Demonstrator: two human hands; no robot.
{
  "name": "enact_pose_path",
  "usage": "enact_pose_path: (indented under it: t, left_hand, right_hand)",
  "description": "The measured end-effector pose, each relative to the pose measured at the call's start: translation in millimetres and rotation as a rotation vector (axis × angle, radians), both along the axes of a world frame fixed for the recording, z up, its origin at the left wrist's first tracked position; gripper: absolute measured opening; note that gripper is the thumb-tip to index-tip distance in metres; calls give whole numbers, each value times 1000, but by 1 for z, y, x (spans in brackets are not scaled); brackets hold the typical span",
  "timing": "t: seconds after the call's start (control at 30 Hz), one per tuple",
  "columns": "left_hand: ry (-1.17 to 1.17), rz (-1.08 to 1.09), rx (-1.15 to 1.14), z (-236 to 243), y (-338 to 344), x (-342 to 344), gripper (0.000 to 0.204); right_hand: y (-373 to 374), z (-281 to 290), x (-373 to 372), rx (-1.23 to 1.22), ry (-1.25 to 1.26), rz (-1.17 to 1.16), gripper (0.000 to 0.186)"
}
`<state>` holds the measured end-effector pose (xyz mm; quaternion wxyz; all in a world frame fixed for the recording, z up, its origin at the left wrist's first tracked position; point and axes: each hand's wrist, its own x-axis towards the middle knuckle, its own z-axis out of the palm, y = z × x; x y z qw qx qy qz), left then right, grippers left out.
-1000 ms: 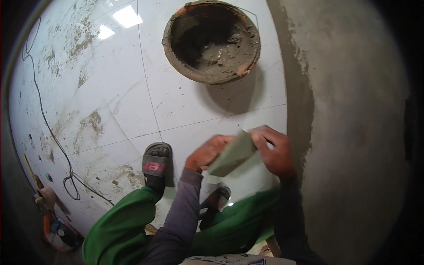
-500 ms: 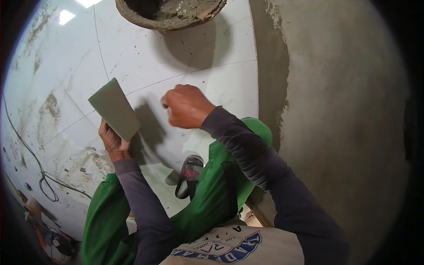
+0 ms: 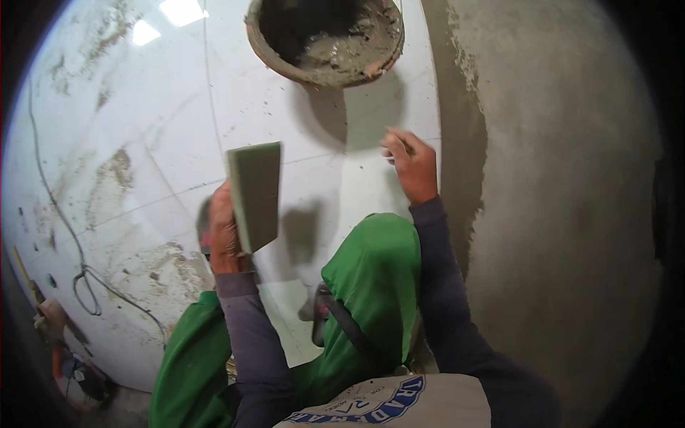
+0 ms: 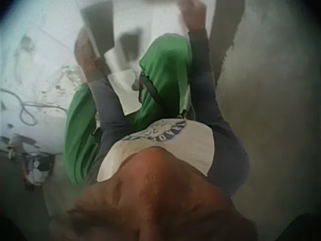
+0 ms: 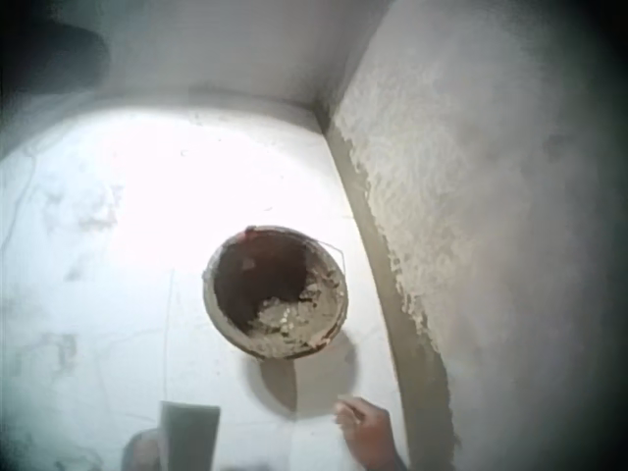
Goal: The person applies grout to the joints between wall tiles using a small green spreader. They scoop grout from a bucket, spread it along the seam, and wipe away excess by hand and with the tool.
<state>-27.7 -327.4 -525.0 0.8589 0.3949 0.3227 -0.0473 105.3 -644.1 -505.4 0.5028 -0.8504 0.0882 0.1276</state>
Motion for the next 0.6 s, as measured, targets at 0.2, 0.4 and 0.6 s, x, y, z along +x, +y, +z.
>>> enact_pose_path:
  t: [0.2,0.4,0.6]
  left_hand:
    - [-174,-480,449,105,-6,140,40]
    - [-215,-983,919,148,7,265,52]
    - [-24,-1035,902,113,-15,302,51]
  right_hand:
    - [-68,-127,-121,-855,-313,-8,58]
    - [-45,-117,-127,-901,-321,14,63]
    - [-51,-107,-125,-885,-272,-12,65]
